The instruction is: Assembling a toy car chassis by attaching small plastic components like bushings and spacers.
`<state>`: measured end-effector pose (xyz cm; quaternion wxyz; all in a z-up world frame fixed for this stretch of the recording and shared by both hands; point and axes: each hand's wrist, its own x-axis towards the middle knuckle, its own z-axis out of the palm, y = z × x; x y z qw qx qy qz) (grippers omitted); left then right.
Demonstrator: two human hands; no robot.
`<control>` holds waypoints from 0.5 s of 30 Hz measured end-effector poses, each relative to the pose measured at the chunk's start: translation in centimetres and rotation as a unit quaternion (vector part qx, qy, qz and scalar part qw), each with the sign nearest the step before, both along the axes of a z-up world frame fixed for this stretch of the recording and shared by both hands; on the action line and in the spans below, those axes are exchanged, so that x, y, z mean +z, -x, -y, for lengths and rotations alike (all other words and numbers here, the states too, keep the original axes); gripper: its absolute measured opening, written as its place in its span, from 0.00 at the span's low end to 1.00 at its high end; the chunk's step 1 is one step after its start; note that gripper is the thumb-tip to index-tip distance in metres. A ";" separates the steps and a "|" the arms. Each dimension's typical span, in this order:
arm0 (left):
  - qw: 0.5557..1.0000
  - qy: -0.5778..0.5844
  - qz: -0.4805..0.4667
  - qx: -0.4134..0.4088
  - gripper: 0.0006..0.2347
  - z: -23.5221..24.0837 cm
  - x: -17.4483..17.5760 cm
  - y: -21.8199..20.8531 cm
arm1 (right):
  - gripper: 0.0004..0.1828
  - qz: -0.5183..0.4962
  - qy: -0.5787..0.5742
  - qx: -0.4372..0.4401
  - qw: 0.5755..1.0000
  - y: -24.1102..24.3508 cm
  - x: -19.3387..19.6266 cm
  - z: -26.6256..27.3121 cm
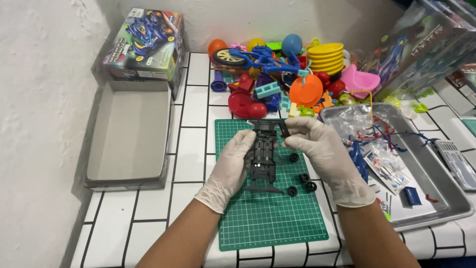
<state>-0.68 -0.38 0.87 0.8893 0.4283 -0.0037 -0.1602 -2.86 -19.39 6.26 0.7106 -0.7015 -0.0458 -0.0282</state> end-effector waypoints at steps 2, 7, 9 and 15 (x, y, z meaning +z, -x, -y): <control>0.999 0.039 -0.010 0.018 0.07 -0.4 2.4 1.2 | 0.26 0.000 -0.046 0.015 0.999 -1.4 -0.8 0.0; 0.991 0.103 -0.062 0.066 0.16 -0.3 3.1 1.3 | 0.24 -0.044 -0.173 0.054 0.982 -4.5 -0.8 -0.3; 0.986 0.141 -0.063 0.061 0.11 -0.3 2.4 0.8 | 0.24 -0.070 -0.233 0.092 0.966 -5.8 -1.4 0.0; 0.982 0.171 -0.058 0.046 0.08 0.0 0.4 -0.6 | 0.22 -0.071 -0.283 0.121 0.949 -6.0 -3.1 0.4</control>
